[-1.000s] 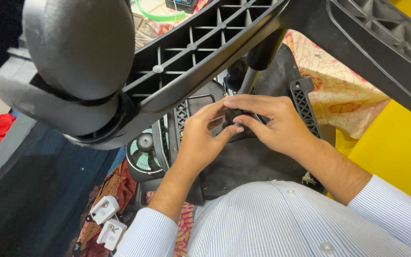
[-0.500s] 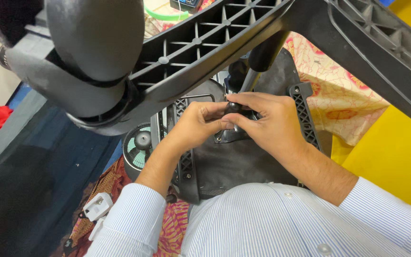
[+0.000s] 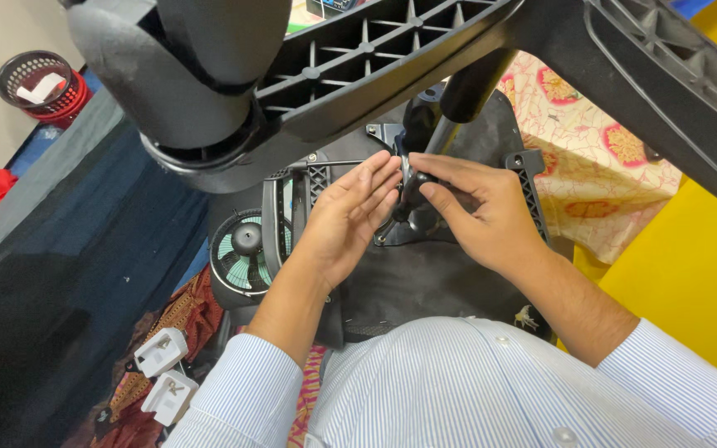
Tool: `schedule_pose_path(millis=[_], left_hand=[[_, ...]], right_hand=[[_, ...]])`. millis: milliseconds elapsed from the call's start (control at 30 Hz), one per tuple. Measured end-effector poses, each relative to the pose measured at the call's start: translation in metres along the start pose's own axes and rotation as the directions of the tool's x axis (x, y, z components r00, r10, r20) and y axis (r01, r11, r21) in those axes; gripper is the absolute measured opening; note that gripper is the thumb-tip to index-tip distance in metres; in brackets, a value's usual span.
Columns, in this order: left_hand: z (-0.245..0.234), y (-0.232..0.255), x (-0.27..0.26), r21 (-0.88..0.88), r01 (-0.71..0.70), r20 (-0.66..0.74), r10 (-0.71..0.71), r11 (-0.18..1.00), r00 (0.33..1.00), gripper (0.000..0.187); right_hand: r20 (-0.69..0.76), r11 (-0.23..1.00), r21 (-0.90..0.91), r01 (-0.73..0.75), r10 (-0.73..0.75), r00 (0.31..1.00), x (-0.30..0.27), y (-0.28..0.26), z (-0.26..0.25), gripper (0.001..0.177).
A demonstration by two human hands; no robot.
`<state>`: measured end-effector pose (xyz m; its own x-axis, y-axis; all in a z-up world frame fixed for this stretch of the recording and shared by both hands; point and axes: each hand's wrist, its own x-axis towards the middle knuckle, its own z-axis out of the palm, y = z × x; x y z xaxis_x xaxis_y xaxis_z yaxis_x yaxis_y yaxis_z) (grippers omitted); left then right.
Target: The person uses a screwdriver to tighten screws on the base of an inverted chair, securing the central support and side brackets. The person then attaches a small black plastic part to the base. The chair remains upside down throughout the clip.
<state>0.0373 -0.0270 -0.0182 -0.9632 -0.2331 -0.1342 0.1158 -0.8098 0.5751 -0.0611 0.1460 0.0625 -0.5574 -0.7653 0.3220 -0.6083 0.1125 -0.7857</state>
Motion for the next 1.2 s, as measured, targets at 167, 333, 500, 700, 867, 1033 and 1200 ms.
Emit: schedule_pose_path(millis=[167, 333, 500, 700, 867, 1033, 1200], left_hand=[[-0.006, -0.008, 0.005, 0.187, -0.042, -0.046, 0.052, 0.981, 0.998, 0.047], [0.004, -0.019, -0.007, 0.686, -0.369, 0.234, 0.291, 0.627, 0.928, 0.065], [0.021, -0.017, -0.013, 0.813, -0.329, 0.182, 0.326, 0.48, 0.928, 0.053], [0.035, 0.0, -0.002, 0.877, -0.288, 0.198, 0.258, 0.385, 0.946, 0.021], [0.042, 0.006, 0.001, 0.913, -0.259, 0.228, 0.133, 0.316, 0.965, 0.023], [0.05, -0.002, 0.0, 0.888, -0.251, 0.209, 0.148, 0.386, 0.967, 0.028], [0.059, -0.011, 0.001, 0.916, -0.25, 0.176, 0.247, 0.314, 0.953, 0.029]], right_hand=[[0.056, 0.984, -0.083, 0.16, -0.155, 0.986, 0.003, 0.0, 0.002, 0.035], [0.043, 0.989, -0.075, 0.129, -0.126, 0.991, 0.011, 0.005, 0.001, 0.031], [0.016, 0.984, -0.092, 0.155, -0.154, 0.988, 0.013, 0.007, 0.006, 0.032], [-0.053, 0.973, -0.156, 0.17, -0.18, 0.982, 0.016, -0.001, 0.004, 0.033], [-0.064, 0.976, -0.212, 0.044, -0.059, 0.996, 0.013, -0.007, -0.007, 0.036], [0.047, 0.988, -0.09, 0.125, -0.121, 0.992, 0.01, 0.0, -0.025, 0.042], [0.116, 0.983, -0.06, 0.171, -0.164, 0.98, 0.012, 0.014, -0.033, 0.035]])
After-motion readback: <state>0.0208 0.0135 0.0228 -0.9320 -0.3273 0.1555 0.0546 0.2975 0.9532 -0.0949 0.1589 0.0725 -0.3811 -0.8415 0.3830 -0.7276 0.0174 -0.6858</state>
